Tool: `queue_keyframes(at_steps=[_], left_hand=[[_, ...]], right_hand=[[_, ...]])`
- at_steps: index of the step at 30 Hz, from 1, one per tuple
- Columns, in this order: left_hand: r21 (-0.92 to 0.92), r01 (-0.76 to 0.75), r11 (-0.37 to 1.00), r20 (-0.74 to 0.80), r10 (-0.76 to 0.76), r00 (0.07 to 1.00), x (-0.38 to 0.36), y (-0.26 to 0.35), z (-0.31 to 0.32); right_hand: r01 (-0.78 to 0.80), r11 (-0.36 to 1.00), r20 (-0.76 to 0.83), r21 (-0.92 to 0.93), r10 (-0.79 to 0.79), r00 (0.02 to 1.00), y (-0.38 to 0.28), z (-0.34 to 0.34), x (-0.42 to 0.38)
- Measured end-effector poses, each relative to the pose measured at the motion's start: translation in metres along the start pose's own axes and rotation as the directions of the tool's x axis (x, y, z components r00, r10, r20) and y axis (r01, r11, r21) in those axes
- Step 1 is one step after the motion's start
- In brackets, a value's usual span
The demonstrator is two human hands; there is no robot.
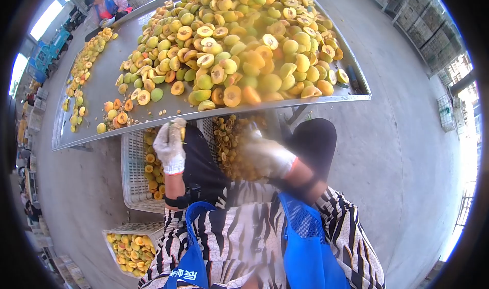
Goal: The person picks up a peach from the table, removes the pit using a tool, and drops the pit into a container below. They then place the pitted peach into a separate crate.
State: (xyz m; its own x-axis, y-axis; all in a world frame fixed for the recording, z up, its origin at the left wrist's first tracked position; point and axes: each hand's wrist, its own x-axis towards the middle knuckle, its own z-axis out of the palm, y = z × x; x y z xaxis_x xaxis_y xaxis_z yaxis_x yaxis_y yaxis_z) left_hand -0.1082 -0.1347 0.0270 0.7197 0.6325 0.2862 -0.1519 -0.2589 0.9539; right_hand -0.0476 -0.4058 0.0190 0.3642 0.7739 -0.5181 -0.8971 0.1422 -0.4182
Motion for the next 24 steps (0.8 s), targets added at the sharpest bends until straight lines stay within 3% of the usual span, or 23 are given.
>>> queue_keyframes(at_steps=[2,3,4,6,8,9,11,14,16,17,20,22,24], left_hand=[[0.296,0.042,0.954,-0.187,0.014,0.982,0.024,-0.006,-0.047],[0.68,-0.194,0.707,-0.08,0.334,0.939,0.037,-0.032,-0.079],[0.926,-0.129,0.354,-0.016,0.379,0.925,0.034,-0.004,-0.079],[0.899,-0.087,0.43,-0.08,0.356,0.931,0.048,-0.017,-0.085],[0.568,0.028,0.822,-0.136,0.06,0.989,0.061,-0.024,-0.057],[0.479,0.086,0.874,-0.077,-0.056,0.995,0.066,-0.026,-0.036],[0.55,0.14,0.823,0.041,-0.195,0.98,0.079,-0.038,0.014],[0.851,0.034,0.524,0.168,-0.332,0.928,0.088,-0.025,0.074],[0.916,0.005,0.402,0.105,-0.252,0.962,0.085,-0.034,0.098],[0.901,0.031,0.434,0.105,-0.288,0.952,0.088,-0.035,0.099],[0.791,0.036,0.611,0.09,-0.174,0.981,0.087,-0.062,0.084],[0.591,0.028,0.806,0.034,-0.059,0.998,0.082,-0.064,0.07],[0.079,0.138,0.987,0.065,-0.143,0.988,0.068,-0.054,0.049]], right_hand=[[0.048,0.985,-0.079,-0.164,-0.062,0.995,0.002,0.004,0.001],[0.061,0.967,-0.118,-0.247,-0.092,0.989,0.003,0.006,0.001],[0.058,0.948,-0.144,-0.312,-0.108,0.984,0.003,0.012,-0.004],[0.037,0.931,-0.149,-0.363,-0.097,0.984,-0.001,0.026,-0.008],[-0.004,0.94,-0.184,-0.342,-0.063,0.981,0.003,0.024,-0.001],[0.019,0.916,-0.125,-0.401,-0.076,0.989,0.012,0.007,0.007],[0.052,0.883,-0.061,-0.467,-0.091,0.994,0.02,-0.016,0.016],[0.023,0.919,-0.162,-0.394,-0.094,0.982,0.007,0.018,0.002],[0.049,0.908,-0.138,-0.416,-0.116,0.984,0.008,0.014,0.0],[0.038,0.907,-0.15,-0.419,-0.11,0.982,0.009,0.012,-0.001],[-0.041,0.838,-0.191,-0.544,-0.076,0.979,0.015,0.003,0.0],[-0.068,0.799,-0.213,-0.598,-0.076,0.974,0.018,0.001,-0.001],[-0.056,0.802,-0.221,-0.595,-0.097,0.97,0.021,0.004,-0.003]])
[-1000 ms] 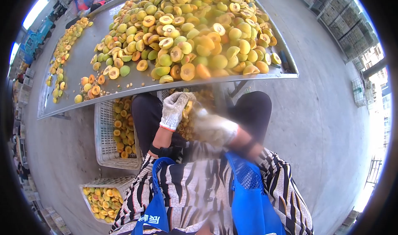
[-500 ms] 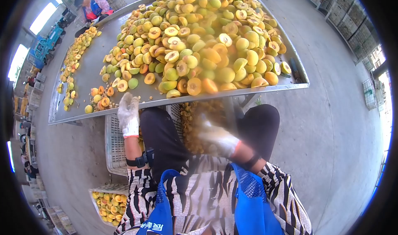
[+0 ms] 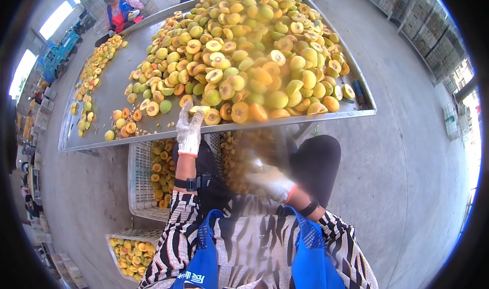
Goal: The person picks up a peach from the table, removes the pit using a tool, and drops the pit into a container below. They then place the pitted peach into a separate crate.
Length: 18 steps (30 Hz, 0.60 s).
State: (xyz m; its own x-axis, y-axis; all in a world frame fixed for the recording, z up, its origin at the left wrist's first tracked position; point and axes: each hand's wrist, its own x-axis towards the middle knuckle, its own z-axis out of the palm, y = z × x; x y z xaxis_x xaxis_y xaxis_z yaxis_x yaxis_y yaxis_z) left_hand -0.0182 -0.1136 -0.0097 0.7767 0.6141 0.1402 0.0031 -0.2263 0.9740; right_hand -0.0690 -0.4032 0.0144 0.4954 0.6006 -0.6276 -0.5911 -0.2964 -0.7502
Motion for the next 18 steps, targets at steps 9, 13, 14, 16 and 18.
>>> queue_keyframes(at_steps=[9,13,14,16,18], left_hand=[[-0.76,0.627,0.171,0.556,-0.33,0.763,-0.084,0.031,-0.01],[-0.768,0.62,0.162,0.527,-0.389,0.755,-0.098,0.017,0.01],[-0.762,0.633,0.139,0.556,-0.362,0.748,-0.101,0.013,0.012],[-0.748,0.657,0.095,0.606,-0.306,0.734,-0.109,0.026,0.012],[-0.746,0.618,0.249,0.562,-0.261,0.784,-0.113,0.018,0.016]], right_hand=[[0.232,0.942,-0.209,-0.242,-0.284,0.936,-0.041,0.047,-0.027],[0.141,0.738,-0.267,-0.66,-0.406,0.874,-0.047,0.054,-0.032],[0.149,0.732,-0.259,-0.665,-0.414,0.873,-0.045,0.055,-0.03],[0.155,0.697,-0.246,-0.7,-0.439,0.864,-0.042,0.055,-0.027],[0.168,0.683,-0.289,-0.711,-0.502,0.816,-0.036,0.054,-0.022]])
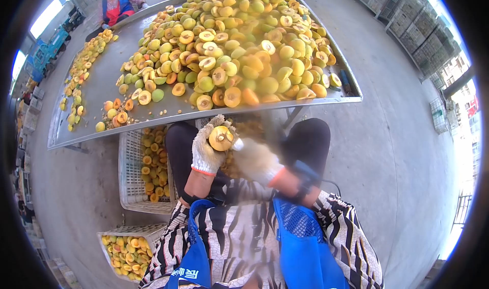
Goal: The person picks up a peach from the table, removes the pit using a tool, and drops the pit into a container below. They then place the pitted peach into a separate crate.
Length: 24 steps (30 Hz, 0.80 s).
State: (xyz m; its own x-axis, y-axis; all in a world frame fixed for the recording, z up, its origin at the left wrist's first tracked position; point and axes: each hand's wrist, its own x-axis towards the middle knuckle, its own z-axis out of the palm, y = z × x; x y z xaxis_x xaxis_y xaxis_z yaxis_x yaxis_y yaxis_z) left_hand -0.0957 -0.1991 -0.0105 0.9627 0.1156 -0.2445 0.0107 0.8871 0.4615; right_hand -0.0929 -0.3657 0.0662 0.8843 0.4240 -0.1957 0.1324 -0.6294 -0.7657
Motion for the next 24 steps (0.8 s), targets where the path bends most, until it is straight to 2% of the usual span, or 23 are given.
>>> queue_keyframes(at_steps=[3,4,7,9,11,13,16,17,19,21,23,24], left_hand=[[0.143,-0.071,0.987,0.002,0.072,0.997,-0.004,-0.007,-0.001],[0.18,-0.085,0.98,-0.004,0.087,0.996,-0.006,-0.008,0.002],[-0.236,0.078,0.969,0.0,-0.08,0.997,-0.004,-0.008,0.002],[0.125,-0.078,0.989,0.09,0.067,0.994,-0.005,-0.008,0.004],[0.235,-0.14,0.962,0.168,0.102,0.98,-0.008,-0.007,0.007],[0.113,-0.07,0.991,0.208,0.045,0.977,-0.011,-0.009,0.014],[0.037,-0.011,0.999,0.035,0.01,0.999,-0.009,-0.013,0.022],[0.036,0.0,0.999,0.014,-0.001,1.0,-0.007,-0.012,0.021],[0.032,0.022,0.999,-0.032,-0.021,0.999,-0.005,-0.008,0.013],[0.376,-0.151,0.914,0.053,0.141,0.989,0.002,-0.014,-0.002],[0.525,-0.221,0.822,0.11,0.192,0.975,0.005,-0.022,-0.015],[0.525,-0.209,0.825,0.104,0.181,0.978,0.004,-0.024,-0.014]], right_hand=[[0.013,0.999,-0.212,0.052,-0.001,0.977,0.009,0.008,0.001],[0.007,0.998,-0.218,0.059,0.006,0.976,0.01,0.008,0.001],[-0.008,0.999,-0.241,0.054,0.02,0.97,0.007,0.007,0.0],[0.003,0.997,-0.243,0.075,0.016,0.97,0.004,0.001,-0.004],[0.021,0.989,-0.235,0.148,0.014,0.972,0.007,0.002,-0.003],[0.038,0.962,-0.225,0.271,0.025,0.974,0.021,0.008,0.003],[0.035,0.98,-0.158,0.197,-0.003,0.987,0.025,0.009,0.001],[-0.003,0.996,-0.07,0.094,0.01,0.998,0.022,0.003,-0.001],[0.0,0.998,-0.05,-0.066,-0.004,0.999,0.01,-0.004,-0.006],[0.01,0.984,0.021,-0.176,-0.006,1.0,0.007,-0.007,-0.004],[0.028,0.972,0.144,-0.235,0.007,0.99,0.008,-0.01,0.001],[0.049,0.963,0.143,-0.265,-0.011,0.99,0.01,-0.009,0.001]])
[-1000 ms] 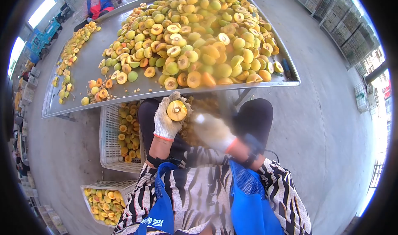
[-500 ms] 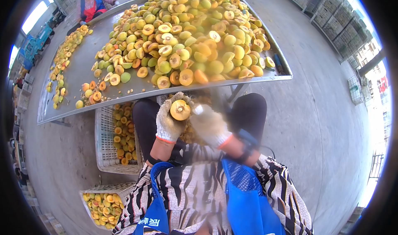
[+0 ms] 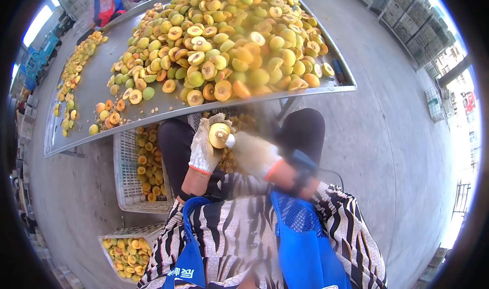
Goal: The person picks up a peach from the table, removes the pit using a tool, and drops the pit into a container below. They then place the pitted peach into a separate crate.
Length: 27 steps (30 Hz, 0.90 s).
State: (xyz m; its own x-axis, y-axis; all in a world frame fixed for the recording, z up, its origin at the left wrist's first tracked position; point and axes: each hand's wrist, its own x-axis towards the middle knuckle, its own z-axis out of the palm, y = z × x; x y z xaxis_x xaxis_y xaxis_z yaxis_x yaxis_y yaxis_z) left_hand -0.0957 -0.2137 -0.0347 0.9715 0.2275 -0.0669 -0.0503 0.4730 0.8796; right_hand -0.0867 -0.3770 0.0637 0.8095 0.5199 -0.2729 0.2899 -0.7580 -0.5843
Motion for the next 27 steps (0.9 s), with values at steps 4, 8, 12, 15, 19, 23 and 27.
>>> queue_keyframes(at_steps=[4,8,12,15,19,23,27], left_hand=[[0.009,0.044,0.999,-0.011,-0.044,0.999,-0.003,0.004,0.004],[-0.255,0.267,0.929,-0.05,-0.289,0.956,-0.008,0.019,0.013],[-0.149,0.361,0.921,-0.122,-0.379,0.917,-0.012,0.026,0.025],[-0.068,0.385,0.921,-0.154,-0.39,0.908,-0.012,0.019,0.027],[0.021,0.48,0.877,-0.135,-0.473,0.871,-0.01,0.013,0.02],[0.036,0.13,0.991,-0.032,-0.129,0.991,-0.007,0.005,0.02],[0.164,-0.215,0.963,-0.163,0.242,0.957,0.004,-0.01,0.03]], right_hand=[[0.018,0.996,0.007,-0.086,-0.017,1.0,0.006,0.007,0.004],[0.045,0.992,0.035,-0.117,-0.041,0.999,0.013,0.01,0.004],[0.034,0.986,0.112,-0.162,-0.016,0.994,0.015,0.009,-0.002],[0.054,0.984,0.156,-0.169,-0.027,0.987,0.025,0.01,-0.001],[0.101,0.983,0.199,-0.153,-0.07,0.977,0.038,0.011,0.003],[0.071,0.997,0.102,-0.012,-0.069,0.992,0.033,0.009,0.006],[-0.033,0.933,0.157,0.359,-0.025,0.987,0.014,0.017,0.014]])
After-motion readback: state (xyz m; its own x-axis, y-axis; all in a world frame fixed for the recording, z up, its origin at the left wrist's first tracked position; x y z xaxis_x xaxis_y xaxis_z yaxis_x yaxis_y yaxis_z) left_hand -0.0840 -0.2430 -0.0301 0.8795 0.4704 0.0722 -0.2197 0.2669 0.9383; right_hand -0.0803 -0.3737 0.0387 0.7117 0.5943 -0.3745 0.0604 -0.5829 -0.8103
